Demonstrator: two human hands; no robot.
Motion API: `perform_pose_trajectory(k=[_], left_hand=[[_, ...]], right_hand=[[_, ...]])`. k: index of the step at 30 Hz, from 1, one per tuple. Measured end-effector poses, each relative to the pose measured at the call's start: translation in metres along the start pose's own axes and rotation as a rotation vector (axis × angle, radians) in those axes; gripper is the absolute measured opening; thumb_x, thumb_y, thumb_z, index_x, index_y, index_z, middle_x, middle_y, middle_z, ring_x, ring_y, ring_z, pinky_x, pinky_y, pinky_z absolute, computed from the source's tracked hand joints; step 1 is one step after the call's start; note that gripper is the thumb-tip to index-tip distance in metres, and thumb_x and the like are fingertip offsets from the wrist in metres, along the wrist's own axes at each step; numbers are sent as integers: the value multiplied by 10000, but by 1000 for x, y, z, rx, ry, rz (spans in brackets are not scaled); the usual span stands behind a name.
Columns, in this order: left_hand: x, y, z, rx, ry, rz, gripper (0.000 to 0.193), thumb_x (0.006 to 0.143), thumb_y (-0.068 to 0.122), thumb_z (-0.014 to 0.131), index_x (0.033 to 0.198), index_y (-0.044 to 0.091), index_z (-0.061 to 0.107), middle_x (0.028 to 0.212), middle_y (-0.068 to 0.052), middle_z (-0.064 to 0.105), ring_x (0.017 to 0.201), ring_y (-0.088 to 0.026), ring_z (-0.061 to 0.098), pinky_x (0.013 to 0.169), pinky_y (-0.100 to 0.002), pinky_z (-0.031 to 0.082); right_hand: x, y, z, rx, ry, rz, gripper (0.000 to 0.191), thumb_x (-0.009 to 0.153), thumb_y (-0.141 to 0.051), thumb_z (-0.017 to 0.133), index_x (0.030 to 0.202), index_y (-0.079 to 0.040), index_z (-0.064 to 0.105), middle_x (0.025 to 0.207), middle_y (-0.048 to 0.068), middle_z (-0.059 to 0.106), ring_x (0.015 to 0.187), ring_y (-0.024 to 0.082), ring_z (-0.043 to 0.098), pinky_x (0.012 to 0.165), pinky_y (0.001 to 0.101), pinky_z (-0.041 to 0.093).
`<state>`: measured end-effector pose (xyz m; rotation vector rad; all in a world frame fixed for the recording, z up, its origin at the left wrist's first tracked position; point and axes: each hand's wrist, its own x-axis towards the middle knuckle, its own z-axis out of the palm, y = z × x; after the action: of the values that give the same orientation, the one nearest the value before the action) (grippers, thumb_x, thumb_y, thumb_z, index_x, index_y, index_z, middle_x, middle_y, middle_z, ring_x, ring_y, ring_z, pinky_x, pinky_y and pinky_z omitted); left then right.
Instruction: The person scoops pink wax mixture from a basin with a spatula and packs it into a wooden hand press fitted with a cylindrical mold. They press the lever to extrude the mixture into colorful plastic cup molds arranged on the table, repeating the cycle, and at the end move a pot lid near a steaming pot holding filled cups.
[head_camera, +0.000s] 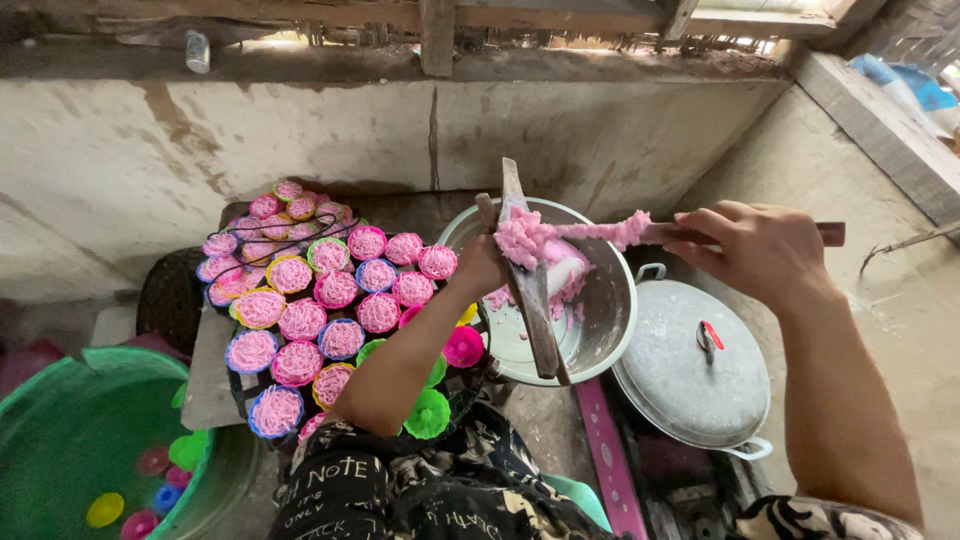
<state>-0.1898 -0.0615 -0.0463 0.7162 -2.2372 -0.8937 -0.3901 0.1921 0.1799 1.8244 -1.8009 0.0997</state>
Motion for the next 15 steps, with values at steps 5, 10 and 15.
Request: perform_pose_trajectory(k=[5,10,15], left_hand=[[-9,12,0,-33,0,-60,312,778,269,764,1061,140,745,997,-205,740,955,-433,686,827,-512,556],[-22,39,5,36,62,104,329,750,259,767,1064,161,758,1130,-189,691,1063,-408,652,892,-497,541],[-22,28,8,23,12,106,335,757,254,762,1078,157,760,1155,-192,687,1081,-400,646,900,-490,539]], right_hand=[[13,-9,-11,-4,-288,29,381,903,-581,624,1057,-267,775,929,-40,779,749,220,742,606,378,565],[47,-38,-11,-29,-563,29,436,954,-606,534,1030,-246,767,895,-27,766,763,241,742,645,405,577],[54,-77,-6,-128,-435,-176,409,1010,-542,534,964,-186,731,846,21,716,824,219,719,698,370,554]])
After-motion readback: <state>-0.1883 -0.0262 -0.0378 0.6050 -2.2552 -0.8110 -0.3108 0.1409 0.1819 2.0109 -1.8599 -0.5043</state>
